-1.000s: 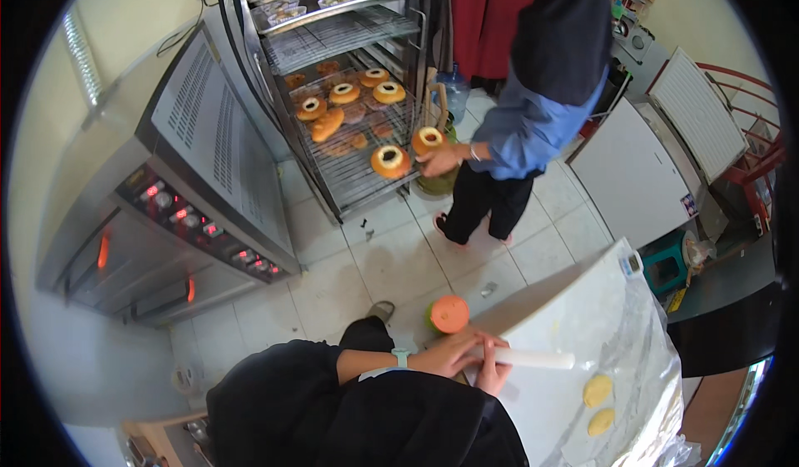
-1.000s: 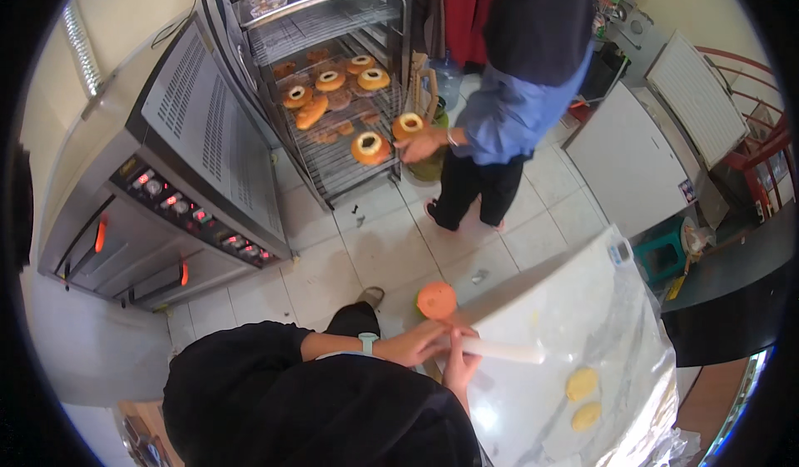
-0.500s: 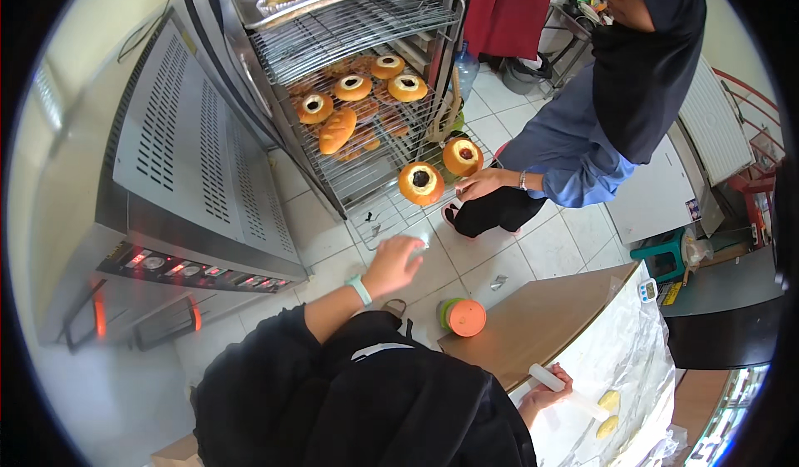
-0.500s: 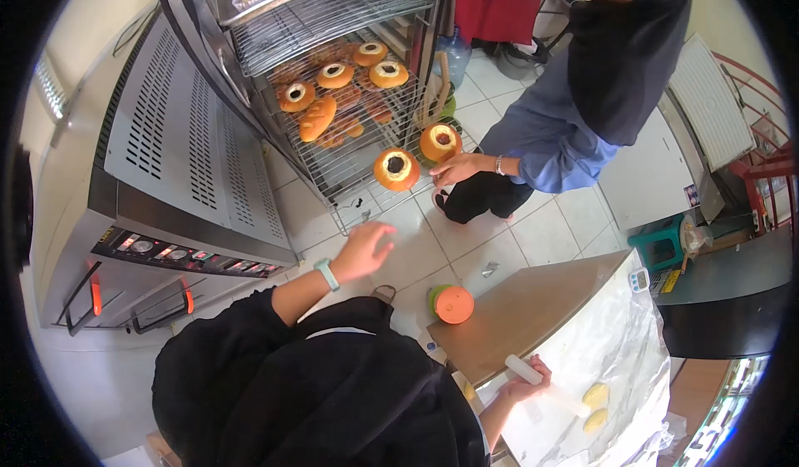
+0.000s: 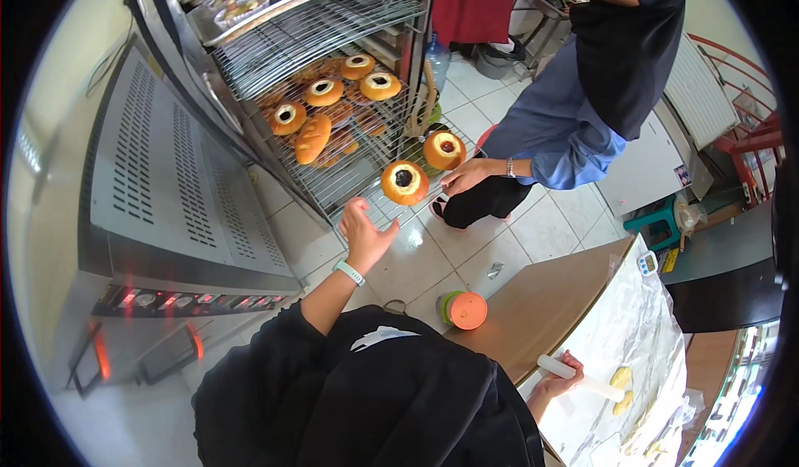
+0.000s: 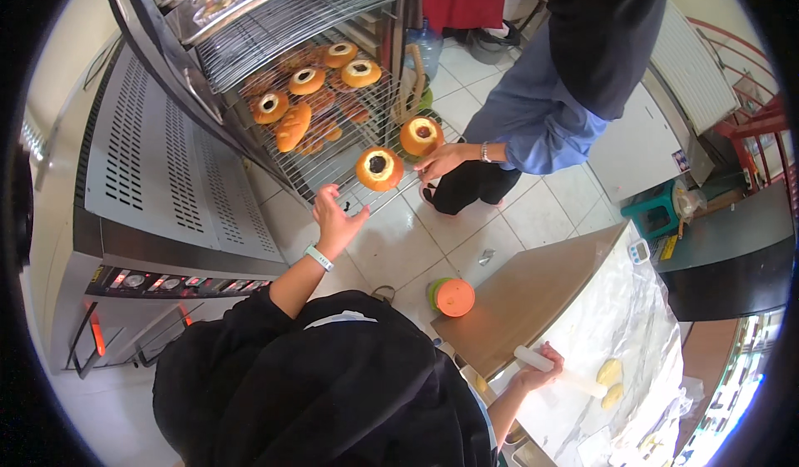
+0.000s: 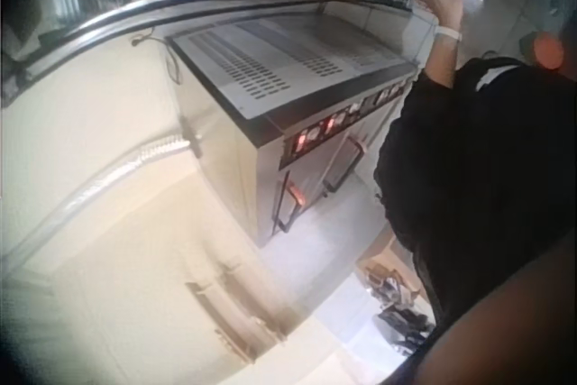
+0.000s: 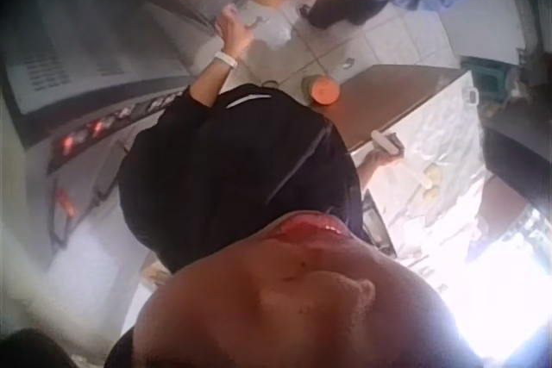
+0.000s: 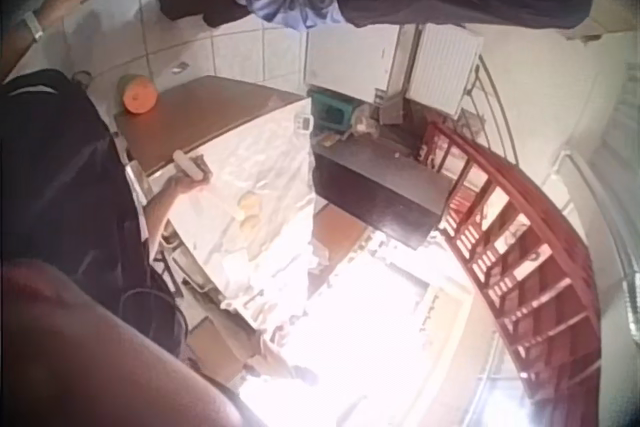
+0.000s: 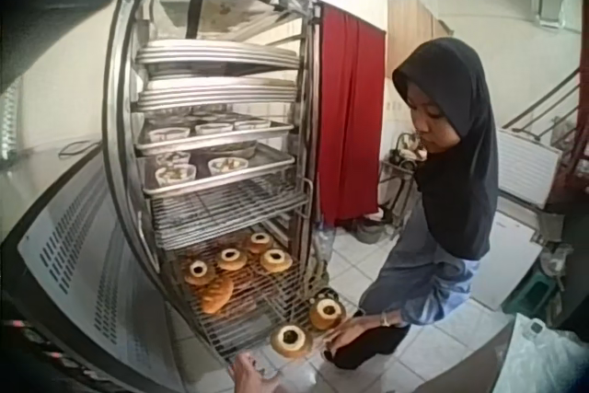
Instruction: The person shapes dough pieces into rolls by hand, arranges them onto a baking tray, rolls and flattens dough with a rolling pin, and handles baked bread on a cooling rack.
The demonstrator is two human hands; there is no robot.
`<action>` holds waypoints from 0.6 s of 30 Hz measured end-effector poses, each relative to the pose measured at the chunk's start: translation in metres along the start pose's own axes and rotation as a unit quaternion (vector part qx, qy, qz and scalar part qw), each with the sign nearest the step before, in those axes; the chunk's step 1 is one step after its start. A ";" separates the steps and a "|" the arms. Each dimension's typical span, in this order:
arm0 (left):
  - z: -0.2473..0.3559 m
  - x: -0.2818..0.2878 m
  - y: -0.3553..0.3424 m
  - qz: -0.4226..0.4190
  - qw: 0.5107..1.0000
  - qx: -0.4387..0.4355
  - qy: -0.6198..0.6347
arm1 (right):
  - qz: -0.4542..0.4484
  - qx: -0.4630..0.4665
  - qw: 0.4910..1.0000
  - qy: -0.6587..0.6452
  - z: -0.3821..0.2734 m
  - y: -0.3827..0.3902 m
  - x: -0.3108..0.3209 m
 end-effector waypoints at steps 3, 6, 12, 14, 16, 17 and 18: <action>-0.001 -0.003 -0.006 0.031 0.998 0.047 -0.031 | -0.006 -0.008 1.000 0.013 -0.001 0.003 -0.001; 0.009 -0.001 -0.008 0.014 0.996 0.090 -0.012 | -0.011 0.008 1.000 0.006 0.002 0.000 0.004; 0.003 -0.005 0.001 0.004 0.993 0.117 -0.017 | -0.023 0.000 1.000 0.004 0.000 0.000 0.000; 0.003 -0.006 0.000 0.003 0.992 0.125 -0.022 | -0.019 -0.001 1.000 0.010 0.000 -0.002 0.001; 0.004 -0.007 -0.001 -0.007 0.989 0.143 -0.023 | -0.024 0.001 1.000 0.013 0.000 -0.002 0.002; 0.005 -0.008 -0.001 -0.008 0.990 0.142 -0.023 | -0.024 0.001 1.000 0.013 -0.001 -0.002 0.002; 0.006 -0.008 -0.002 -0.015 0.989 0.147 -0.015 | -0.017 0.000 1.000 0.010 -0.001 -0.001 0.001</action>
Point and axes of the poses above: each hand's wrist, its own y-axis away from the middle knuckle, its own x-axis out of the back of the hand, z = x × y, the point moved 3 cm from there along -y, towards the middle knuckle, and after that the axes turned 13 degrees about -x, right-handed, at the moved point
